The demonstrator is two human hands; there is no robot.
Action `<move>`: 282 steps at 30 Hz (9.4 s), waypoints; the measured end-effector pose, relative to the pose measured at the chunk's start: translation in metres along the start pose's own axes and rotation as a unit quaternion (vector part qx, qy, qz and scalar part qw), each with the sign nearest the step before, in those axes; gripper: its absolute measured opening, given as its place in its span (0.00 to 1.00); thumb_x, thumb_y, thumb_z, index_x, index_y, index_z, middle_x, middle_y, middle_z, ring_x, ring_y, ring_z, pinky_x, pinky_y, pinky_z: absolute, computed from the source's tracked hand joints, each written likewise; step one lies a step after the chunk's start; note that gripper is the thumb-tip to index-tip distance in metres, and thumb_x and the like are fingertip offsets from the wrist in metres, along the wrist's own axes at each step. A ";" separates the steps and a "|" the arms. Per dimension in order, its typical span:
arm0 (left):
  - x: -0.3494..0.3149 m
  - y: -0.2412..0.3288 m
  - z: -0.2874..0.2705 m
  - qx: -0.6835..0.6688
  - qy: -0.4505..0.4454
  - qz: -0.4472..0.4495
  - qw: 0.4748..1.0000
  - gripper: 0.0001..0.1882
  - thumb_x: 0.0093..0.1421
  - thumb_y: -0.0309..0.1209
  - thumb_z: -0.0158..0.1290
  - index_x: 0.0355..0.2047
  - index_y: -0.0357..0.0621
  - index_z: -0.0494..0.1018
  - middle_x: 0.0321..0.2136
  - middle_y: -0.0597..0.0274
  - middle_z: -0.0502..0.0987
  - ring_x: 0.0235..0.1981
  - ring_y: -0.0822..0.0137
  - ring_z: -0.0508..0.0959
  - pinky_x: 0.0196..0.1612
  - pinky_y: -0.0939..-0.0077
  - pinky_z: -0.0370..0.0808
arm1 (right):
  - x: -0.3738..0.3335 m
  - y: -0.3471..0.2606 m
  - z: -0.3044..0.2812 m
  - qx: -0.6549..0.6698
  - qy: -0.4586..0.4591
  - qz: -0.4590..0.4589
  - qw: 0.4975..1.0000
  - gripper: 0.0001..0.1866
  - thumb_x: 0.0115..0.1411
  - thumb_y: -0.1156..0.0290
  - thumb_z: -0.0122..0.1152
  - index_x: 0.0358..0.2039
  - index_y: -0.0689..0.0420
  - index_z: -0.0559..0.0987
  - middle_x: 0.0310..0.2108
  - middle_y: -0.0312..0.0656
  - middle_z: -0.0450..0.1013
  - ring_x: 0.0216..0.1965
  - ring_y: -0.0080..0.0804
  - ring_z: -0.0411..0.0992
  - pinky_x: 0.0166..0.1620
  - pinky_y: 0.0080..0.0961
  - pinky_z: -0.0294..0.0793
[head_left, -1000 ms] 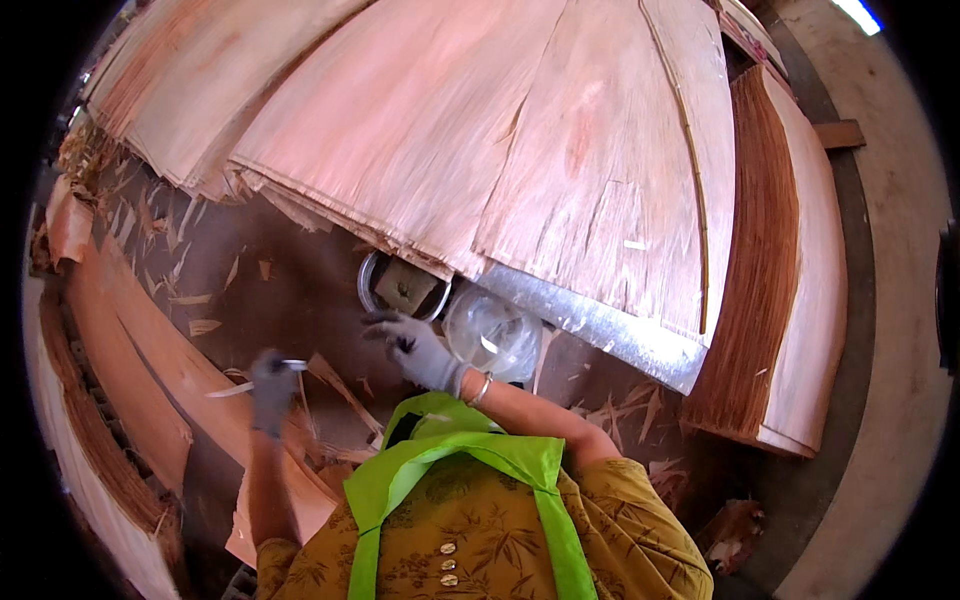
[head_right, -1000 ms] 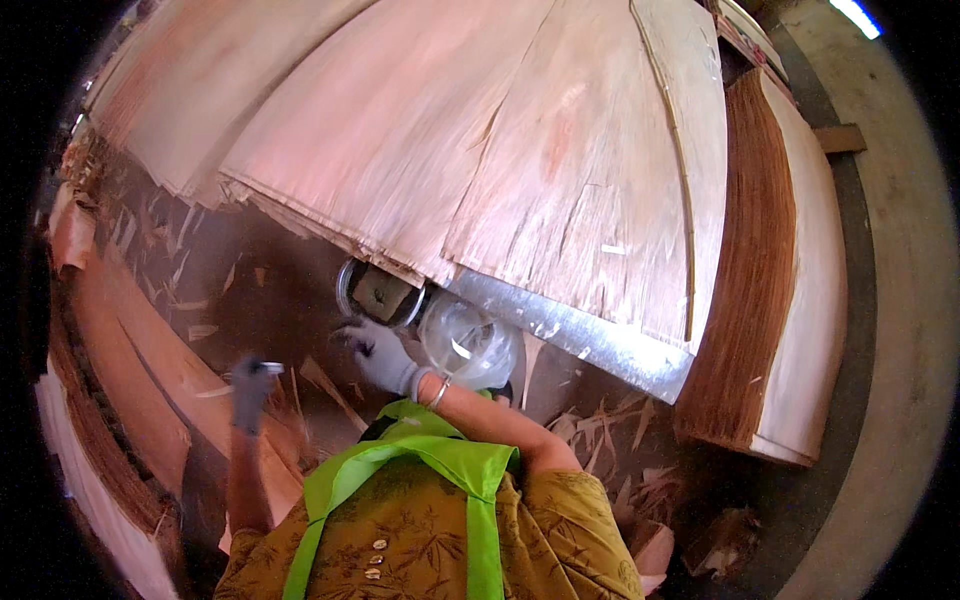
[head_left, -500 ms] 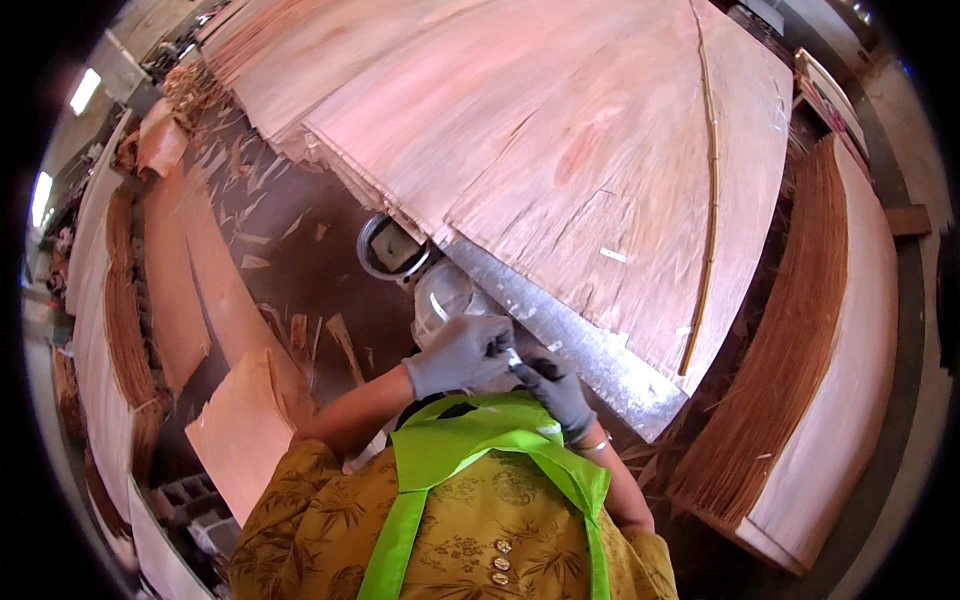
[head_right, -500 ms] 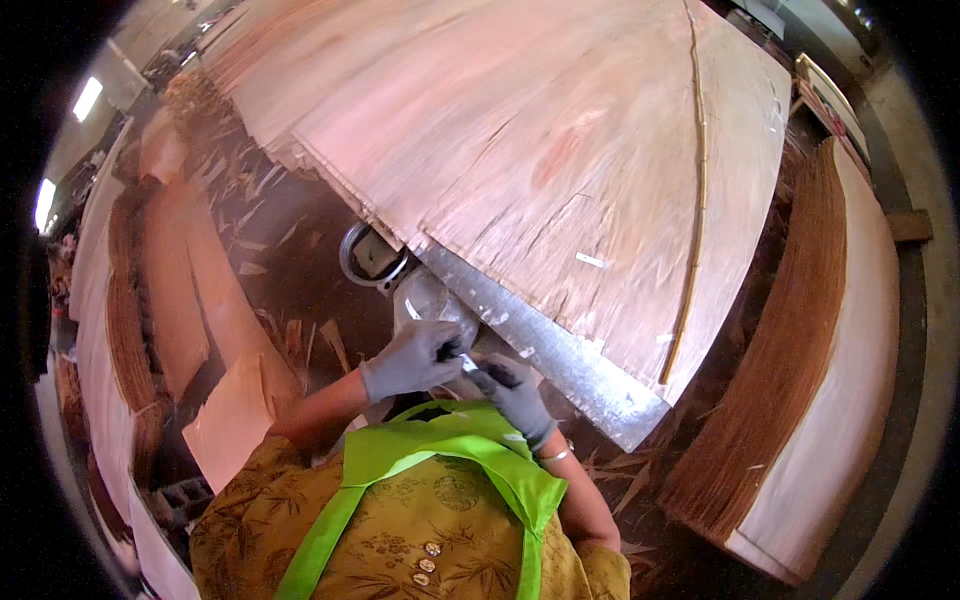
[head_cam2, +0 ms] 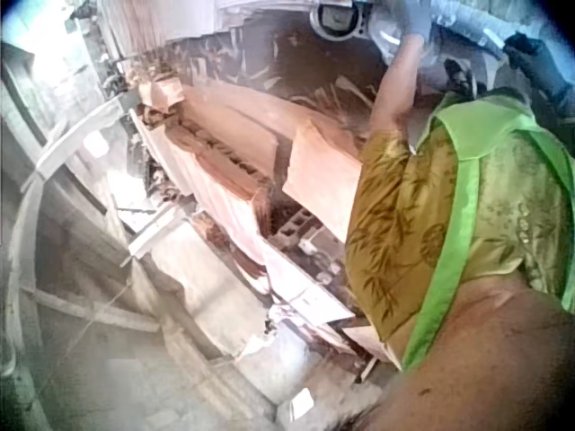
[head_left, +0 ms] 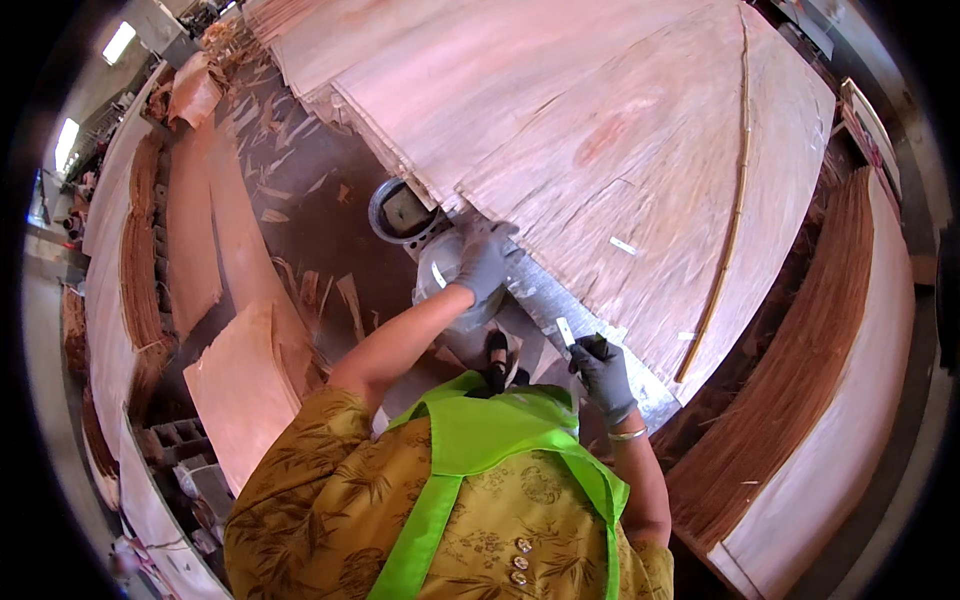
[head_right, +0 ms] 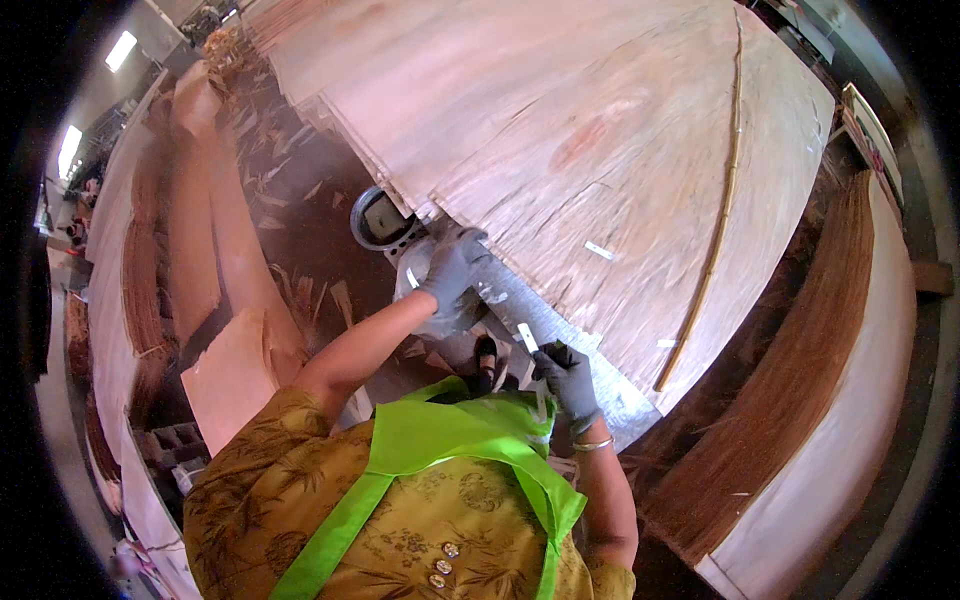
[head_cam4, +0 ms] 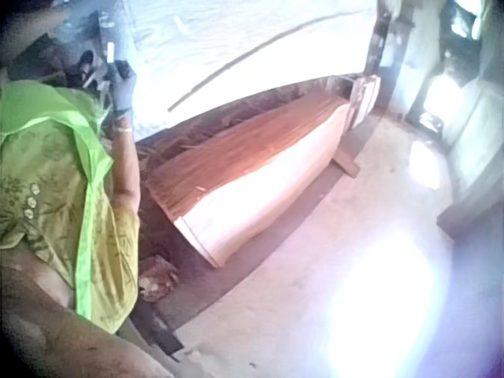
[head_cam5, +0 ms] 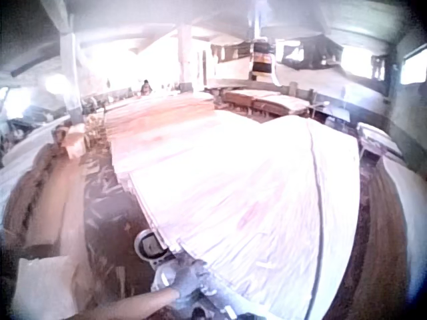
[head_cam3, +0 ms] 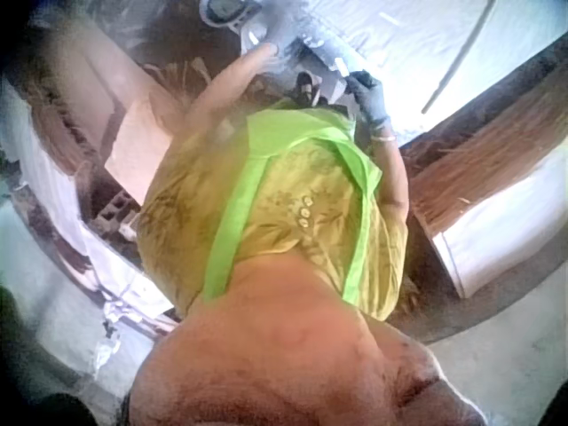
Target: The person aligns wood veneer sheets on a table, applies tape across the joints with a handheld tool, and lifts the sheets onto a stack.
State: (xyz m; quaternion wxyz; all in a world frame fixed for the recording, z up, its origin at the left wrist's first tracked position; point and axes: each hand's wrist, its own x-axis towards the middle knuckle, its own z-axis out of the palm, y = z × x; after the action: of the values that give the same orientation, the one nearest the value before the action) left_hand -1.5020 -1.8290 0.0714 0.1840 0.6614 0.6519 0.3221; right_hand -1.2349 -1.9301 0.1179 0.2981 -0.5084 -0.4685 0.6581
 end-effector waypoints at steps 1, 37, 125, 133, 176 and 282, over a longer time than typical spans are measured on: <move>0.010 0.000 0.009 0.041 0.021 -0.001 0.999 0.22 0.47 0.36 0.59 0.42 0.44 0.70 0.39 0.55 0.72 0.39 0.55 0.73 0.44 0.64 0.68 | 0.009 -0.004 -0.001 -0.003 0.007 0.024 1.000 0.06 0.58 0.73 0.56 0.30 0.63 0.76 0.20 0.34 0.71 0.21 0.19 0.66 0.27 0.17 0.65; 0.033 -0.040 0.053 0.103 0.025 0.072 0.992 0.27 0.48 0.31 0.57 0.51 0.49 0.67 0.48 0.59 0.72 0.56 0.62 0.65 0.63 0.53 0.45 | 0.231 -0.006 0.029 0.018 0.089 0.168 0.982 0.09 0.52 0.69 0.62 0.21 0.58 0.73 0.13 0.33 0.65 0.09 0.22 0.60 0.12 0.21 0.56; 0.225 0.074 0.163 0.183 -0.107 0.194 0.958 0.27 0.52 0.25 0.43 0.55 0.56 0.64 0.59 0.63 0.60 0.52 0.62 0.67 0.44 0.61 0.67 | 0.297 -0.058 -0.203 0.039 0.144 0.095 0.984 0.09 0.54 0.67 0.61 0.30 0.60 0.76 0.15 0.33 0.66 0.11 0.21 0.62 0.14 0.20 0.63; 0.208 0.085 0.212 0.269 -0.127 0.321 0.899 0.19 0.58 0.34 0.41 0.50 0.61 0.69 0.54 0.62 0.65 0.51 0.62 0.67 0.48 0.60 0.64 | 0.298 -0.050 -0.216 -0.011 0.124 0.145 0.982 0.09 0.54 0.69 0.60 0.22 0.61 0.75 0.15 0.36 0.68 0.12 0.23 0.64 0.15 0.22 0.62; 0.008 0.035 0.101 0.113 -0.128 0.355 0.919 0.06 0.50 0.32 0.50 0.28 0.46 0.71 0.38 0.64 0.72 0.42 0.63 0.71 0.43 0.63 0.66 | 0.135 0.020 -0.061 0.069 0.119 0.139 0.981 0.05 0.54 0.74 0.60 0.28 0.62 0.76 0.19 0.34 0.70 0.14 0.20 0.64 0.17 0.19 0.61; -0.057 0.224 0.145 -0.113 -0.335 0.416 0.838 0.22 0.51 0.40 0.55 0.41 0.38 0.70 0.48 0.47 0.70 0.43 0.54 0.74 0.45 0.64 0.70 | -0.025 0.166 -0.072 -0.080 0.215 -0.012 0.973 0.17 0.61 0.59 0.50 0.36 0.62 0.76 0.26 0.42 0.74 0.29 0.28 0.70 0.33 0.28 0.69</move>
State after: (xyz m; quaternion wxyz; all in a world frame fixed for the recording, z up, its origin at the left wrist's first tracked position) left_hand -1.2360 -1.8780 0.1045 0.3133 0.9124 0.1729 0.1984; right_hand -1.1448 -1.9926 -0.0280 0.3582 -0.6541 -0.4511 0.4902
